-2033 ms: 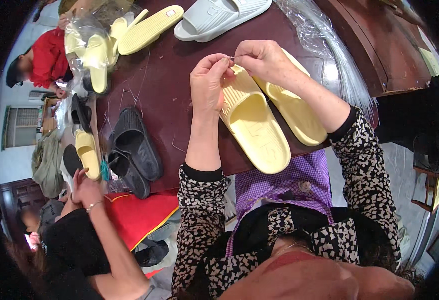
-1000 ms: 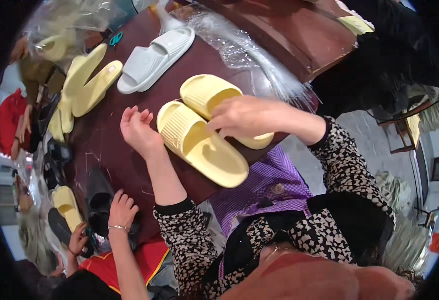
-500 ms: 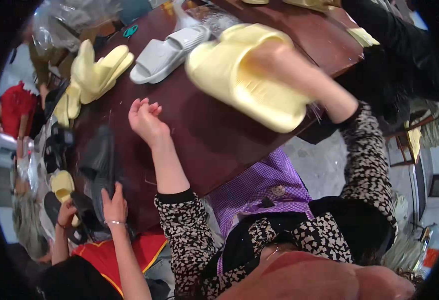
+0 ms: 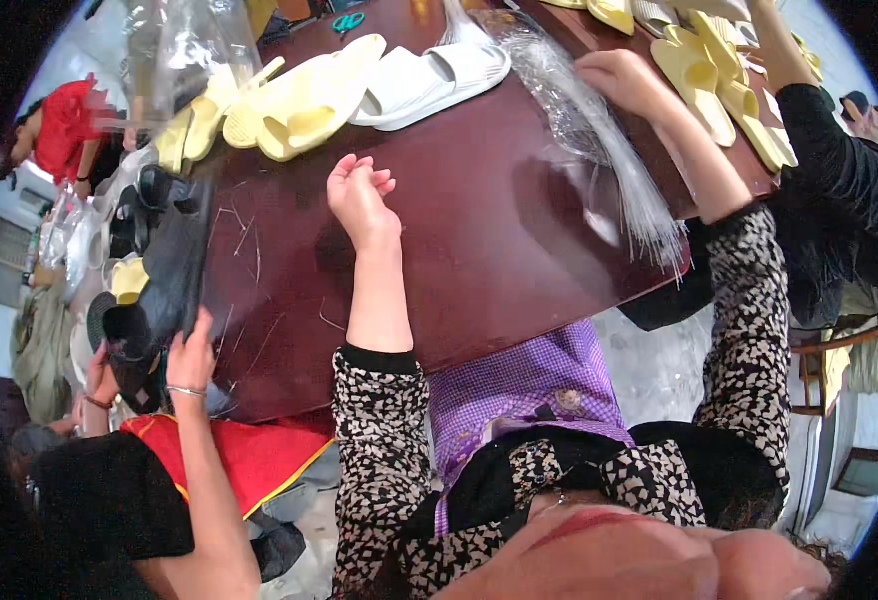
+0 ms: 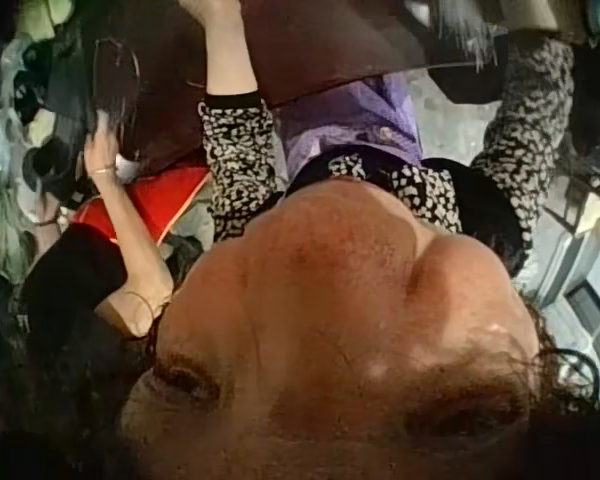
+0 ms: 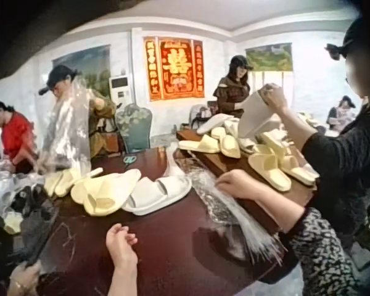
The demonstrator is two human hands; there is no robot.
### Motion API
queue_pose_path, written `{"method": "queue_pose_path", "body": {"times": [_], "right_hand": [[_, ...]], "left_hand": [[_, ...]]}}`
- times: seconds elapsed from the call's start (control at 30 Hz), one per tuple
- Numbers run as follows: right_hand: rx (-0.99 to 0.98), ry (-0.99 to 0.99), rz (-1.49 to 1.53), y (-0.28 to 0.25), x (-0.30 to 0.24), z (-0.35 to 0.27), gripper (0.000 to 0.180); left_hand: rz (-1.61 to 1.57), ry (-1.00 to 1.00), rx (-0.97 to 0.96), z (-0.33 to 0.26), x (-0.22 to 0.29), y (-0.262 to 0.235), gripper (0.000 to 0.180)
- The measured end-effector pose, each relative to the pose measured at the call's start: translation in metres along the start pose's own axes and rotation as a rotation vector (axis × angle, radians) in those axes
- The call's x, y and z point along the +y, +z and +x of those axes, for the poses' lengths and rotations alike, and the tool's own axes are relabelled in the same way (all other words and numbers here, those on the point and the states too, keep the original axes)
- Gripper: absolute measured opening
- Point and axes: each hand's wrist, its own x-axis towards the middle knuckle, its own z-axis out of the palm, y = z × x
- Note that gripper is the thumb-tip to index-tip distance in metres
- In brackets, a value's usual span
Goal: The person pairs slippers together by threading plastic ties through them by hand and places them on the table.
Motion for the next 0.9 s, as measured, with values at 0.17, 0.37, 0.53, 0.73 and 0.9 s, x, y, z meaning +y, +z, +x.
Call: {"method": "queue_pose_path", "body": {"times": [0.17,0.37,0.53,0.73,0.9], "right_hand": [[-0.082,-0.055,0.054,0.059,-0.043,0.064,0.029],[0.071,0.267,0.432,0.097,-0.053,0.095,0.024],[0.002,0.397,0.579,0.088,-0.076,0.086,0.025],[0.055,0.121,0.504,0.081,-0.097,0.064,0.016],[0.046,0.013,0.484,0.071,-0.128,0.040,0.014]], "left_hand": [[-0.021,0.005,-0.026,-0.024,0.009,0.015,0.020],[-0.005,-0.018,-0.075,-0.065,0.010,0.050,0.018],[0.065,-0.058,-0.085,-0.061,0.010,0.043,0.021],[0.058,-0.039,-0.038,-0.038,0.014,0.039,0.026],[-0.086,-0.127,-0.094,-0.018,0.027,0.026,0.025]]}}
